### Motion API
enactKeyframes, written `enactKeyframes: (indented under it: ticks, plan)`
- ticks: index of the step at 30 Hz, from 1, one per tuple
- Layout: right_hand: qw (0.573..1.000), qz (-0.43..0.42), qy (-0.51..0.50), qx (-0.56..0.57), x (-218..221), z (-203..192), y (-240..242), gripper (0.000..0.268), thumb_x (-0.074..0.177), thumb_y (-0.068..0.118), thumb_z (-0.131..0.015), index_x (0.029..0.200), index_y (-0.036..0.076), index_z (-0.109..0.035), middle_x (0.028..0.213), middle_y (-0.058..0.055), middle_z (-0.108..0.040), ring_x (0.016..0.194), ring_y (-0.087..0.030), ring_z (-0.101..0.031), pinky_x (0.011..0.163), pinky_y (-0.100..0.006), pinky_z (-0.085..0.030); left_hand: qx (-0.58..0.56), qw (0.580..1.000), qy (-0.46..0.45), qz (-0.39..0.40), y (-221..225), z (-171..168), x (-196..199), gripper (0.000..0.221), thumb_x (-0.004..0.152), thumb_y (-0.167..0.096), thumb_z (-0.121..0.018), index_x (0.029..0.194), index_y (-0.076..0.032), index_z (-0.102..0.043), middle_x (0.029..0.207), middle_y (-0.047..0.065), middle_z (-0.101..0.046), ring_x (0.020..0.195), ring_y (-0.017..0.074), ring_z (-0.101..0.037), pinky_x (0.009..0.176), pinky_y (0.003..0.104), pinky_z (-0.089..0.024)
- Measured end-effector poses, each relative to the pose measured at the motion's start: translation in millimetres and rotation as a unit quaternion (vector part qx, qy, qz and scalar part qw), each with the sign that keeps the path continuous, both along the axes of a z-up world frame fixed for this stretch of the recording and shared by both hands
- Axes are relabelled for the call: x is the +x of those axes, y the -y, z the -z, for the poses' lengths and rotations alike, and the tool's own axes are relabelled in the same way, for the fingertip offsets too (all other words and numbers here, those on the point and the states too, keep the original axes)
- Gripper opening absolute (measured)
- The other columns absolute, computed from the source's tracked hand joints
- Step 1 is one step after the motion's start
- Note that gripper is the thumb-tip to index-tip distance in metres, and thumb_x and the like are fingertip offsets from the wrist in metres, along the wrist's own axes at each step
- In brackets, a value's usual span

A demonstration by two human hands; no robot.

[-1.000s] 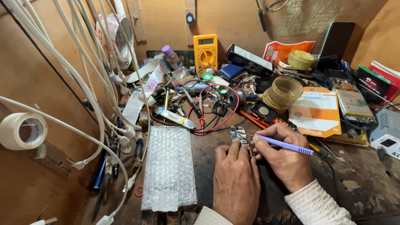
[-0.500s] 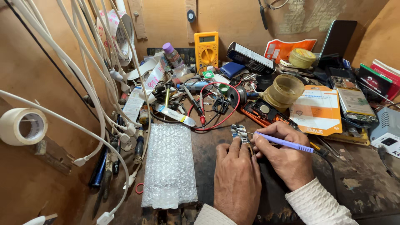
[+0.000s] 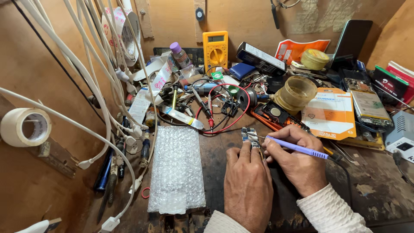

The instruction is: The person solders components on a circuit board and connects a cable to a small electronic device at a repair bench.

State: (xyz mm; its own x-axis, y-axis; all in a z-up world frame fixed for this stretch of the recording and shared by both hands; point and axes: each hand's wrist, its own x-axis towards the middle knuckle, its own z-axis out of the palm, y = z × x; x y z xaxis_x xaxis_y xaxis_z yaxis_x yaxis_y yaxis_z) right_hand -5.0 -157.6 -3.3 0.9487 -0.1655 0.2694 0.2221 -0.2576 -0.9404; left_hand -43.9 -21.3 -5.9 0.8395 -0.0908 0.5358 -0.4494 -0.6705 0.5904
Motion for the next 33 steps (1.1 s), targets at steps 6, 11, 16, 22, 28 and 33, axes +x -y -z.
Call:
enactKeyframes:
  ticks: [6,11,16,22,28,33]
  plan:
    - [1.0,-0.001,0.001,0.019,1,2,0,0.011,0.086,0.003,-0.073,0.095,-0.003,-0.069,0.082,-0.01,-0.073,0.067,-0.013,-0.071,0.056,-0.028,-0.062,0.008,1.0,0.008,0.004,-1,1,1,0.03,0.088,-0.003,-0.063,0.112,0.014,-0.065,0.124,0.03,-0.064,0.103,0.0376,-0.057,0.092,0.043,-0.048]
    - [1.0,0.001,0.008,-0.004,1,2,1,0.012,0.085,0.003,-0.074,0.093,-0.003,-0.068,0.079,-0.01,-0.074,0.064,-0.013,-0.07,0.056,-0.027,-0.061,-0.011,1.0,0.007,0.004,-1,0,1,0.03,0.089,-0.004,-0.063,0.114,0.013,-0.065,0.123,0.028,-0.065,0.102,0.0382,-0.057,0.09,0.044,-0.048]
    - [1.0,-0.002,0.011,-0.003,1,3,2,0.012,0.085,0.004,-0.074,0.092,-0.004,-0.068,0.078,-0.011,-0.074,0.062,-0.014,-0.069,0.055,-0.027,-0.061,-0.014,1.0,0.009,0.004,0,2,2,0.03,0.088,-0.003,-0.063,0.113,0.012,-0.066,0.123,0.027,-0.065,0.102,0.0389,-0.058,0.09,0.044,-0.048]
    - [0.996,0.017,0.017,0.083,-1,2,5,0.012,0.089,0.006,-0.071,0.095,-0.004,-0.068,0.083,-0.013,-0.074,0.066,-0.015,-0.071,0.058,-0.03,-0.063,-0.003,1.0,0.024,-0.007,3,6,2,0.025,0.092,-0.006,-0.063,0.11,0.011,-0.066,0.123,0.027,-0.065,0.102,0.039,-0.058,0.09,0.045,-0.048]
    - [0.99,0.034,0.042,0.13,-19,-17,18,0.016,0.088,0.006,-0.071,0.1,-0.003,-0.066,0.086,-0.015,-0.075,0.068,-0.018,-0.073,0.063,-0.031,-0.064,0.005,1.0,0.012,0.01,2,12,4,0.034,0.09,-0.009,-0.065,0.116,0.012,-0.063,0.126,0.028,-0.062,0.108,0.0397,-0.056,0.094,0.045,-0.047]
    - [0.99,0.072,0.031,0.119,-37,-39,40,0.019,0.089,0.003,-0.072,0.105,-0.008,-0.071,0.088,-0.018,-0.075,0.068,-0.021,-0.072,0.063,-0.033,-0.062,0.004,1.0,0.0,0.025,-2,8,3,0.039,0.09,-0.012,-0.067,0.121,0.012,-0.06,0.129,0.028,-0.059,0.113,0.0406,-0.054,0.097,0.046,-0.045]
